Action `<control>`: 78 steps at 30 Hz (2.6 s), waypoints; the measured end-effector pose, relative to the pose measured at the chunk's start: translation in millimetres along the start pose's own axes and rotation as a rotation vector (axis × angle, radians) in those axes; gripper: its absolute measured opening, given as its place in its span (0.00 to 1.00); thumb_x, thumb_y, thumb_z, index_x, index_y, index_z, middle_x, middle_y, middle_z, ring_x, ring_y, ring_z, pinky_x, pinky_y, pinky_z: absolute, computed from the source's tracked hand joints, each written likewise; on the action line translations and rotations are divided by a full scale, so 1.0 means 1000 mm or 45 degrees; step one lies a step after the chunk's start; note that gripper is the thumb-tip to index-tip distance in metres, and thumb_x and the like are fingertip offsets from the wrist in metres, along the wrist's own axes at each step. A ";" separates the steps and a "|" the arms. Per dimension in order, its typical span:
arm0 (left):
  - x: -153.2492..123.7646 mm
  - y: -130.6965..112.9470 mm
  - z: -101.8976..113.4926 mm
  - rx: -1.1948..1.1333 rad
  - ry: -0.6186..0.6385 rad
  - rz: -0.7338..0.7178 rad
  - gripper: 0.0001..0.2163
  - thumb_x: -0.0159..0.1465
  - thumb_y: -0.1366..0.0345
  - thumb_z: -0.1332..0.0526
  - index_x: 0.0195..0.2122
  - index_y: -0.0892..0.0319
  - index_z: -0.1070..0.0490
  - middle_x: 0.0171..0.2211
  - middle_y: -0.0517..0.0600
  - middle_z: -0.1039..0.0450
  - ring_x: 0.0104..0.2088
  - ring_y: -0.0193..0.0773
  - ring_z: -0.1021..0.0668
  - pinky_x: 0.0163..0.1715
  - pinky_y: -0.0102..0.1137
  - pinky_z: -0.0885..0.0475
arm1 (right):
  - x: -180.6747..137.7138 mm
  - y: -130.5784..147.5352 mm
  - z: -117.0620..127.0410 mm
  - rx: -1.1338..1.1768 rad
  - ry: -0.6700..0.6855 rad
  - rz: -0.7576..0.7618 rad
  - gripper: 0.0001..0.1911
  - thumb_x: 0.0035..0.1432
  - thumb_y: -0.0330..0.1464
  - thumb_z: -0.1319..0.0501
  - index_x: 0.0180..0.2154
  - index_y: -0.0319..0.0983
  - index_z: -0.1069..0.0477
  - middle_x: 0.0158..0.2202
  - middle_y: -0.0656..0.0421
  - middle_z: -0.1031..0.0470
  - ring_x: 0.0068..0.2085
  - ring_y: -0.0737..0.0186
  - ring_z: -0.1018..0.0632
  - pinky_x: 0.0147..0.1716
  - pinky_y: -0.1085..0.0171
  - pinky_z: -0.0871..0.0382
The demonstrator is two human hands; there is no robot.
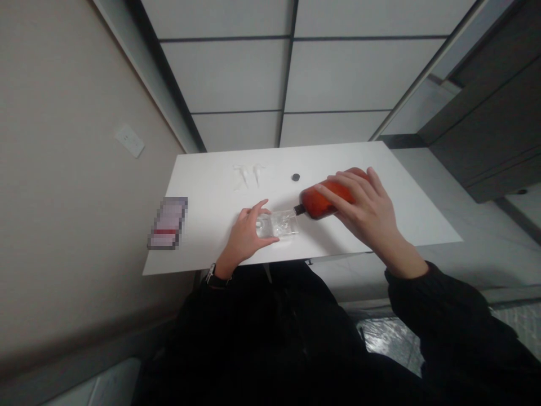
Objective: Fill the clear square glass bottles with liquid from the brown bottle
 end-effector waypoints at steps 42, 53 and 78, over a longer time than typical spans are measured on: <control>0.000 0.003 -0.003 0.006 -0.003 -0.012 0.48 0.55 0.64 0.20 0.72 0.50 0.44 0.60 0.51 0.23 0.56 0.53 0.27 0.61 0.49 0.30 | 0.009 -0.002 0.007 -0.094 -0.037 0.123 0.45 0.70 0.21 0.42 0.78 0.55 0.55 0.65 0.51 0.25 0.65 0.47 0.24 0.70 0.38 0.36; -0.001 0.016 -0.006 -0.017 -0.068 -0.162 0.55 0.53 0.45 0.20 0.76 0.48 0.49 0.66 0.57 0.29 0.62 0.59 0.28 0.64 0.54 0.31 | 0.008 -0.002 0.000 0.028 0.042 0.053 0.45 0.69 0.20 0.42 0.76 0.60 0.52 0.68 0.55 0.28 0.67 0.45 0.26 0.71 0.31 0.40; -0.030 0.085 0.000 -0.392 -0.560 0.152 0.24 0.77 0.47 0.49 0.66 0.56 0.35 0.58 0.60 0.25 0.56 0.48 0.20 0.61 0.49 0.28 | 0.012 0.002 -0.006 0.026 0.063 0.128 0.44 0.70 0.21 0.43 0.77 0.59 0.54 0.67 0.54 0.27 0.68 0.47 0.26 0.71 0.32 0.38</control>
Point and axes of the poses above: each hand's wrist, its own x-axis towards the middle knuckle, its own z-axis out of the back of the hand, y = z × x, the point moved 1 cm from there along x, towards the middle knuckle
